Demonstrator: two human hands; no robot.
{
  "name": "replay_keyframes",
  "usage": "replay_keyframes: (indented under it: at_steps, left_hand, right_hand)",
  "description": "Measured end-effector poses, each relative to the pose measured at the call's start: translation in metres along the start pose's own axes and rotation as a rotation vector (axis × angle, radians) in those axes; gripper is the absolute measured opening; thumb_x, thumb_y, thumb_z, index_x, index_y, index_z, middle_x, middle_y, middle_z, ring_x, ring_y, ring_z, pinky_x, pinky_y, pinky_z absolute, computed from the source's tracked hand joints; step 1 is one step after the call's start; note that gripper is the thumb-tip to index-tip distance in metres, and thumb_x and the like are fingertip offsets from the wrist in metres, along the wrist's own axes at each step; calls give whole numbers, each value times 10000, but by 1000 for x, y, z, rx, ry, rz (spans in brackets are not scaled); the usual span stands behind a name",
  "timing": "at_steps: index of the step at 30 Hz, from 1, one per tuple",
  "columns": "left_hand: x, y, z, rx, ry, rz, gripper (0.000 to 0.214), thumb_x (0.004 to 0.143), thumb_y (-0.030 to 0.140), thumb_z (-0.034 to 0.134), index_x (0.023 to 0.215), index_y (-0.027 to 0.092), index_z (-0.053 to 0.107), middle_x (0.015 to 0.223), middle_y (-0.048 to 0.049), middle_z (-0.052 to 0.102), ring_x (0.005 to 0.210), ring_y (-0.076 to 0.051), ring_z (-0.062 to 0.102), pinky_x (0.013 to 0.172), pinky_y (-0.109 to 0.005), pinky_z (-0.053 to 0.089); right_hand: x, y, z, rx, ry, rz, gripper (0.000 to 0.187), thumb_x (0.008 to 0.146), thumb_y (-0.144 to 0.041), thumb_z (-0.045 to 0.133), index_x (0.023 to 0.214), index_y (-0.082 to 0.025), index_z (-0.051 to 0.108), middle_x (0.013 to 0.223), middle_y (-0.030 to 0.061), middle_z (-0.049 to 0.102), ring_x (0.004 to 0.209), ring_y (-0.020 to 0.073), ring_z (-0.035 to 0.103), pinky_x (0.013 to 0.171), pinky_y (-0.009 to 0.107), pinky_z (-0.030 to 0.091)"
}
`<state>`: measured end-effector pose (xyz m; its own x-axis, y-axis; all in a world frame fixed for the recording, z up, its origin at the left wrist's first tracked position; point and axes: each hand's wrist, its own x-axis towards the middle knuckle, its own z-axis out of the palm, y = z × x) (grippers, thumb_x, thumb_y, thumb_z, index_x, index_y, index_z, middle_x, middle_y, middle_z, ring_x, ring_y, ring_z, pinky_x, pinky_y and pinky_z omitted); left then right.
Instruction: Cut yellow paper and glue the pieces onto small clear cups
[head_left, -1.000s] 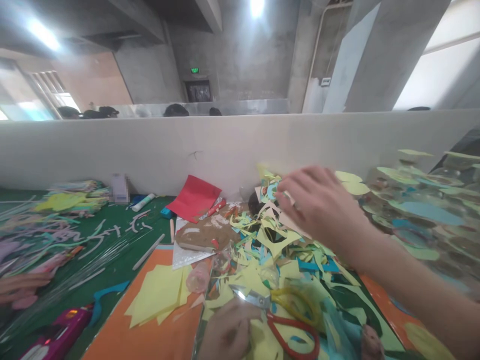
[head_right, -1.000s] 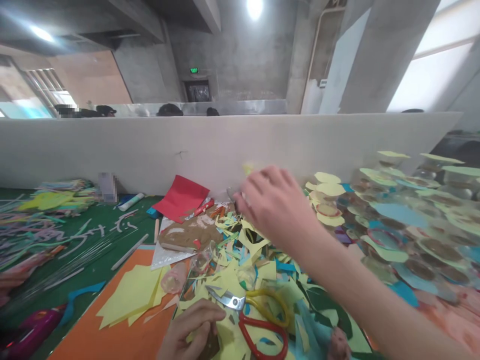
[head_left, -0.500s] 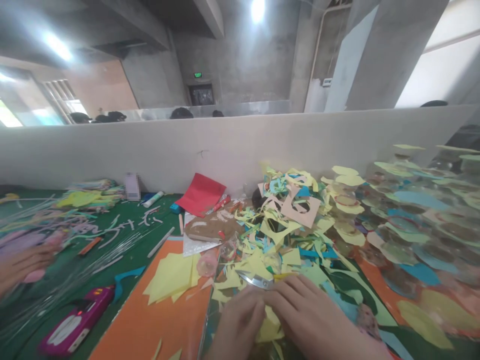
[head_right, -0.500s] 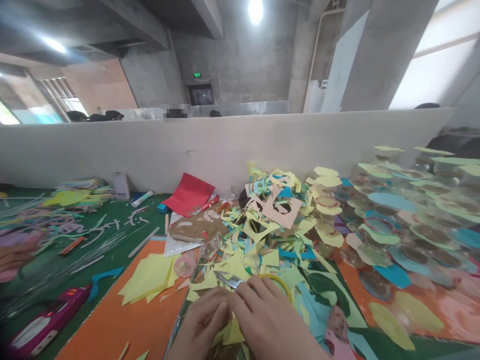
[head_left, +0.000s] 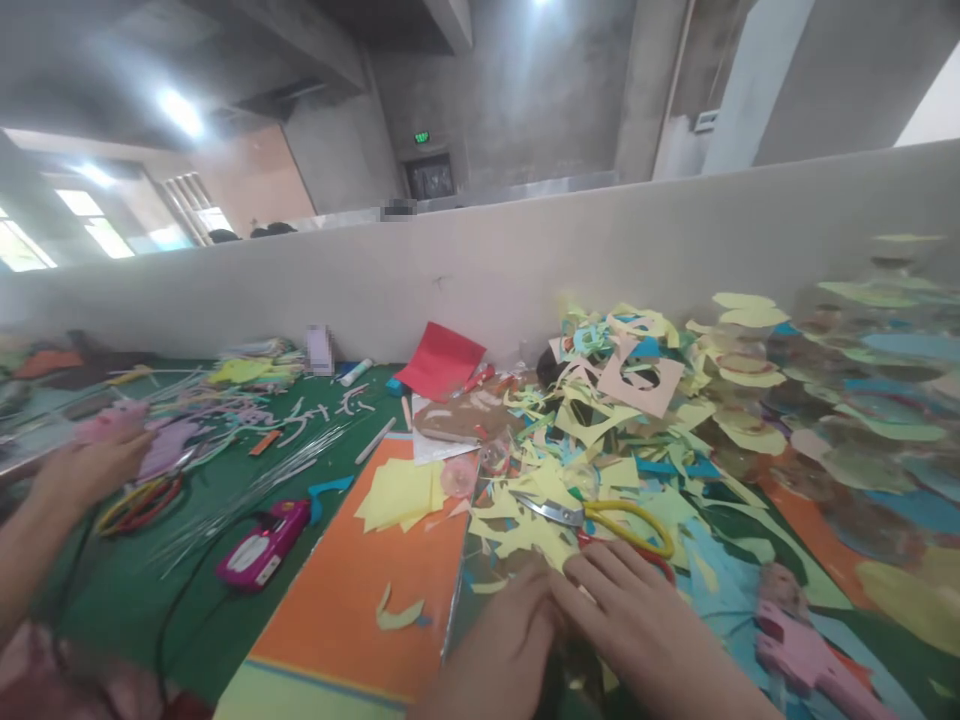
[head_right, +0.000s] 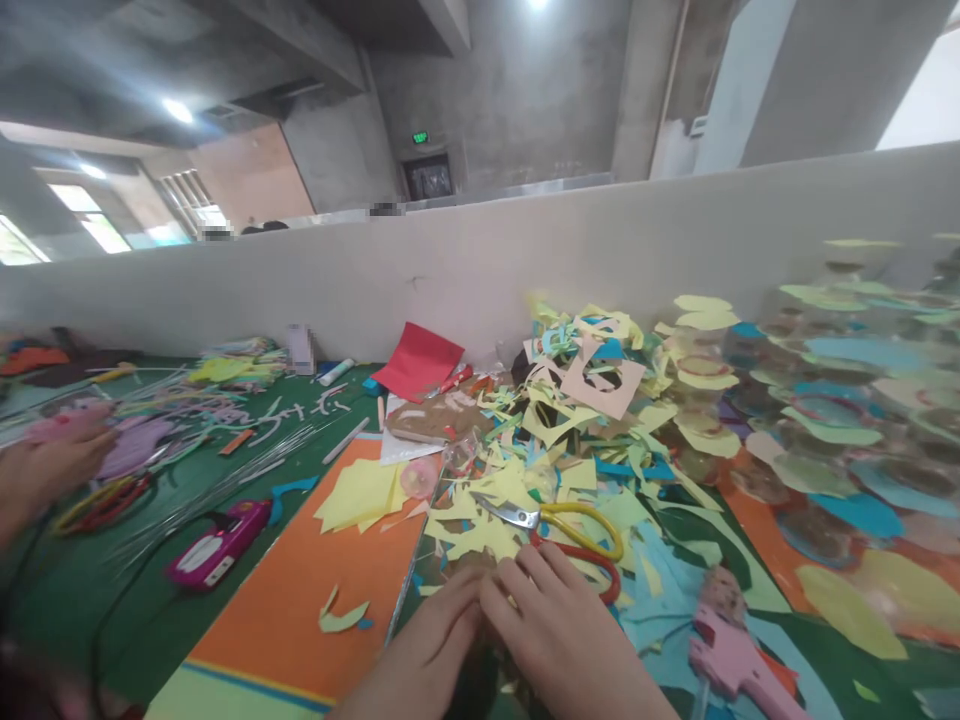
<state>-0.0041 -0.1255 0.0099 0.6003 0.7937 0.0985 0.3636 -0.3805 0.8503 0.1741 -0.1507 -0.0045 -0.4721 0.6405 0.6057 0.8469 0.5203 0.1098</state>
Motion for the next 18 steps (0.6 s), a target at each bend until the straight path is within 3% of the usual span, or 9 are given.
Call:
replay_keyframes:
  at_steps: [3,5,10,18]
  left_hand:
    - [-8,-1,-1,97,14,-38,381,972,227,375,1237,223,648,1267,-88,671,1172,-187,623,1028,-345,504]
    - [-13,-2,-2,169,6,-48,383,970,208,368,1215,224,661,1236,-85,683,1178,-192,614,1056,-367,481]
    - [-24,3,-5,347,-27,24,306,944,222,442,1094,220,708,1123,-88,716,1056,-223,639,951,-361,525]
    - [-30,11,-4,336,-97,21,361,996,265,361,1114,210,697,1182,-85,684,1148,-222,579,1019,-392,470]
  right_hand:
    - [0,-6,8,12,-9,-13,188,776,-42,611,854,-202,550,791,-9,620,739,204,567,778,363,406]
    - [-1,-8,12,50,-19,-23,181,809,-51,613,819,-211,528,762,-24,610,705,189,556,748,346,416]
    - [-5,-10,14,208,-140,-30,112,916,-172,576,828,-211,521,803,-11,609,740,199,545,731,352,445]
    - [-6,-8,-11,675,-359,225,134,999,-204,441,897,-216,526,903,5,603,879,167,544,799,315,469]
